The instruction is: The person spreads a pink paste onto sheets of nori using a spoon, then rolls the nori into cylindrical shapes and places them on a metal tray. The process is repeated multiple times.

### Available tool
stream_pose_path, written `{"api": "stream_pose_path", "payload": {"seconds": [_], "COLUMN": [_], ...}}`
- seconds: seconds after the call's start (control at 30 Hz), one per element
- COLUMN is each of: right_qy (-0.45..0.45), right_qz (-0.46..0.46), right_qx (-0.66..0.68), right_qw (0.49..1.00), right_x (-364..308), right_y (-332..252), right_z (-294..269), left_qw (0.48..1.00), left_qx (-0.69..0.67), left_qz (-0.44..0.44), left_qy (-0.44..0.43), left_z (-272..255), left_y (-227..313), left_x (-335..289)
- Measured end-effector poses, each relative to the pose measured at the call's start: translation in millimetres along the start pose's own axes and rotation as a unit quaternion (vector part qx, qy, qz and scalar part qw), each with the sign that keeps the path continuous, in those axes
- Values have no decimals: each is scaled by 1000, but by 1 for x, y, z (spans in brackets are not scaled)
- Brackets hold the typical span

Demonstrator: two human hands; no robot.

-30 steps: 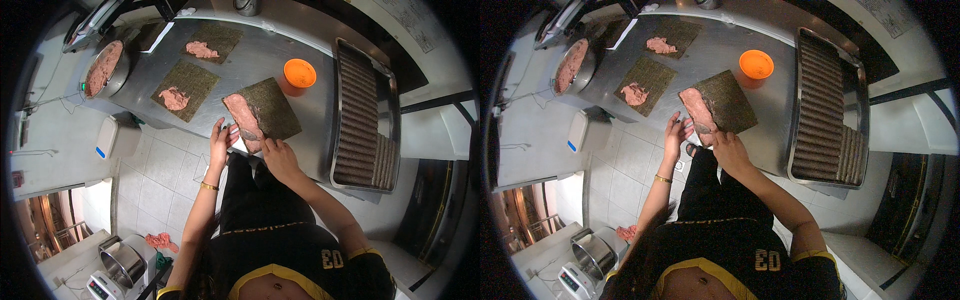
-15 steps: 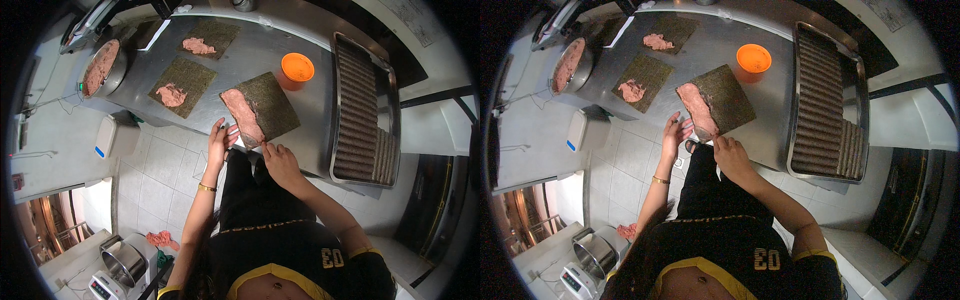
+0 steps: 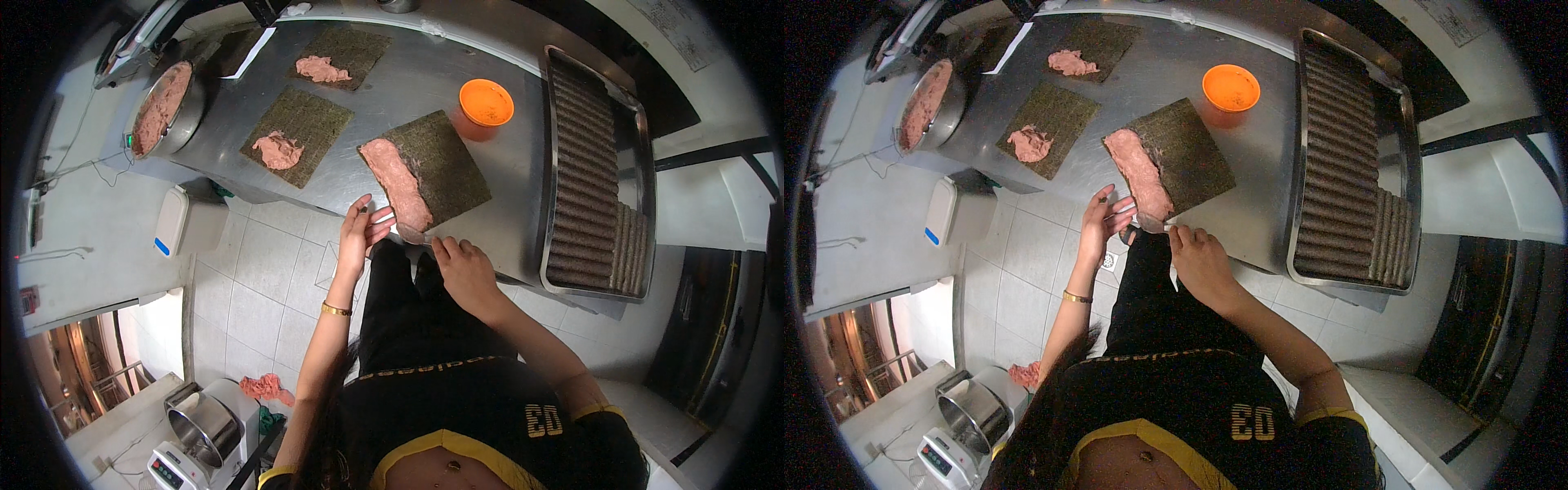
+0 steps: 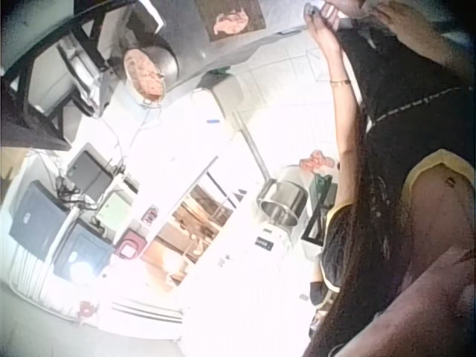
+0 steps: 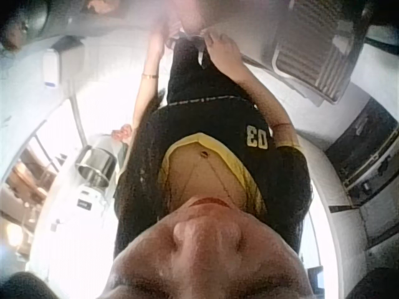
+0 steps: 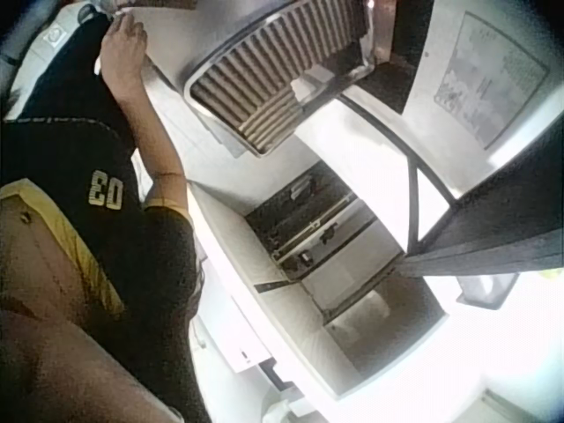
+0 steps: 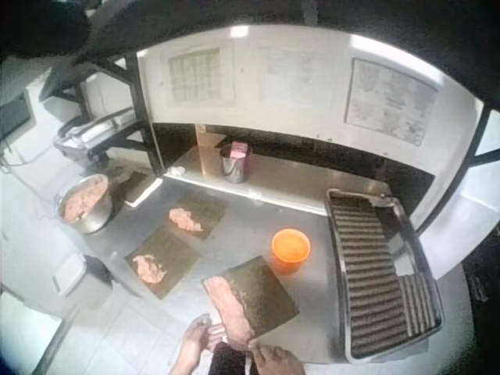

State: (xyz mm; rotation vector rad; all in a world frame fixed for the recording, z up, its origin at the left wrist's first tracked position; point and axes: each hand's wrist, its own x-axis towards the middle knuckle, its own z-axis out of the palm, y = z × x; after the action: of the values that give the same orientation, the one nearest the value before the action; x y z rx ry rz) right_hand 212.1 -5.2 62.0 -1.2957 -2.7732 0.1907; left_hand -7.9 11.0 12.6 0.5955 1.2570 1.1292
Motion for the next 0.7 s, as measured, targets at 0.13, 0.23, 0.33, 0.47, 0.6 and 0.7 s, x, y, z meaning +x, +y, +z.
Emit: {"api": "stream_pose_path", "payload": {"seconds": [0.13, 0.23, 0.33, 0.47, 0.6, 0.7], "right_qy": [-29, -36, -35, -27, -26, -25], "right_qz": [-1, 15, 13, 5, 1, 13], "right_qx": [56, 28, -16, -46, -67, -81], "right_qw": [998, 999, 999, 999, 997, 996], "right_x": [0, 3, 6, 8, 7, 7], "right_y": [13, 20, 25, 22, 29, 40], "right_z": [-34, -41, -33, -27, -29, -32], "left_qw": [999, 991, 977, 950, 923, 920], "left_qx": [44, 131, 209, 294, 351, 359], "left_qz": [7, 23, 50, 85, 122, 117], "left_qy": [4, 1, 9, 70, 96, 104], "left_z": [2, 1, 6, 17, 24, 27], "left_y": [-1, -12, -19, -17, -15, -11], "left_x": [-2, -4, -4, -5, -6, -7]}}
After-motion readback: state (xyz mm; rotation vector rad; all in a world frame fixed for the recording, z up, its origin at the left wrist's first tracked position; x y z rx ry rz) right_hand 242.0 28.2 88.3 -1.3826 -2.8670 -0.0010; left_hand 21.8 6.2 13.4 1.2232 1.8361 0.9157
